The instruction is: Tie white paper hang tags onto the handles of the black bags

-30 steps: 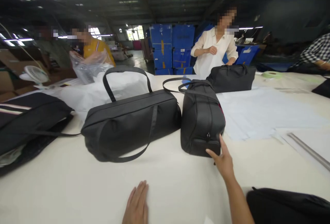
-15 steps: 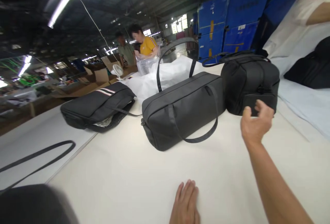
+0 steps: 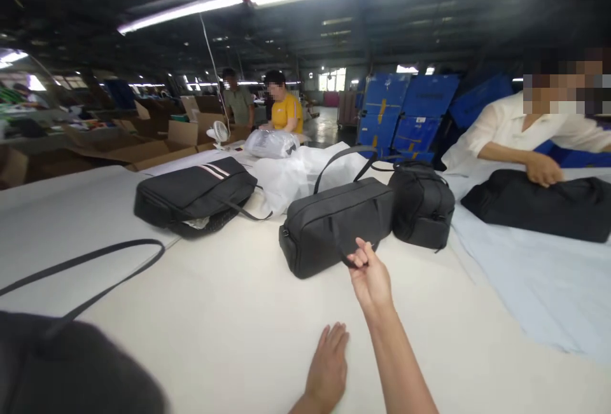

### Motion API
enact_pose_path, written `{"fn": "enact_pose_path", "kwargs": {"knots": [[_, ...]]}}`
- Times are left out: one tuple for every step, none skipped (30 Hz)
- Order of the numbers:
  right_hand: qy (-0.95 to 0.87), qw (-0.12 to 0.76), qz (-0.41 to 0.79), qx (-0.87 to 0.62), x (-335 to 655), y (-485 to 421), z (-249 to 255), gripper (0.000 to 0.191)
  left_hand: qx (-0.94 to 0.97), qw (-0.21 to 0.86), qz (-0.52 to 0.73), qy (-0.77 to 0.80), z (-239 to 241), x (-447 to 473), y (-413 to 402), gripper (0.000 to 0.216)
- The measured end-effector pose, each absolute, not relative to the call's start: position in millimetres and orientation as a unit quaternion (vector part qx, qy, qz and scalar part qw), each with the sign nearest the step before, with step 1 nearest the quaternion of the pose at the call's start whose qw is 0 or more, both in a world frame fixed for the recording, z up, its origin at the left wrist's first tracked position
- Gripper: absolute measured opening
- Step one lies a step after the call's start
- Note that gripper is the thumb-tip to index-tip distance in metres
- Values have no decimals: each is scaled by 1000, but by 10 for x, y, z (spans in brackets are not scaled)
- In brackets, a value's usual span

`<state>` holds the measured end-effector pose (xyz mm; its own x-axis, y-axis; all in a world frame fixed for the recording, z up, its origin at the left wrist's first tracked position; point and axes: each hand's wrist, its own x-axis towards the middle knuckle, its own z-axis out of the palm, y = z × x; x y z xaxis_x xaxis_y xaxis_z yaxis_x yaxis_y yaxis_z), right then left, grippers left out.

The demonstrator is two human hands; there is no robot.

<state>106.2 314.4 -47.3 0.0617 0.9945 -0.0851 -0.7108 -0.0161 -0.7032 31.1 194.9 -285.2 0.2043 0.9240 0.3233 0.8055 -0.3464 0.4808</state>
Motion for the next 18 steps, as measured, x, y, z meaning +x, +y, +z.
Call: {"fn": "enact_pose_path", "kwargs": {"knots": [[-275,639,634,-337,1112,3019,-317,29,751,130,304,571,-2852,271,1859,60],[-315,615,619,-375,1171,2892,-170,34,722,156,326,590,-2862,219,1746,58],[-351,590,600,-410,1236,2765,-37,37,679,180,352,619,-2874,156,1619,56],[-384,567,580,-442,1302,2642,80,39,624,199,379,653,-2875,80,1489,53],[-415,541,562,-469,1365,2521,179,40,562,212,408,688,-2849,-6,1368,49],[-447,512,542,-494,1420,2401,260,40,501,212,435,718,-2781,-102,1268,46],[-484,481,520,-514,1463,2279,325,37,451,198,461,738,-2657,-206,1198,46],[-526,452,490,-528,1492,2152,375,34,419,174,485,748,-2471,-316,1163,51],[-571,427,453,-535,1510,2018,413,30,408,140,503,749,-2222,-428,1164,61],[-615,406,413,-535,1520,1874,442,28,422,105,515,738,-1920,-539,1195,73],[-654,393,375,-527,1529,1720,465,29,455,85,517,720,-1581,-645,1250,86],[-683,385,344,-516,1543,1558,482,31,496,75,509,700,-1227,-742,1318,97],[-703,380,325,-506,1570,1390,495,32,546,74,489,676,-884,-823,1388,103],[-712,376,319,-499,1615,1218,504,31,605,89,455,648,-573,-884,1449,104],[-712,372,325,-499,1679,1044,507,30,662,117,412,615,-314,-919,1491,104],[-702,371,340,-504,1762,870,504,29,713,149,362,582,-118,-921,1506,105],[-681,373,360,-518,1860,698,494,29,755,170,310,553,11,-890,1488,106],[-648,381,383,-536,1969,528,477,30,786,190,266,524,79,-822,1435,106]]}}
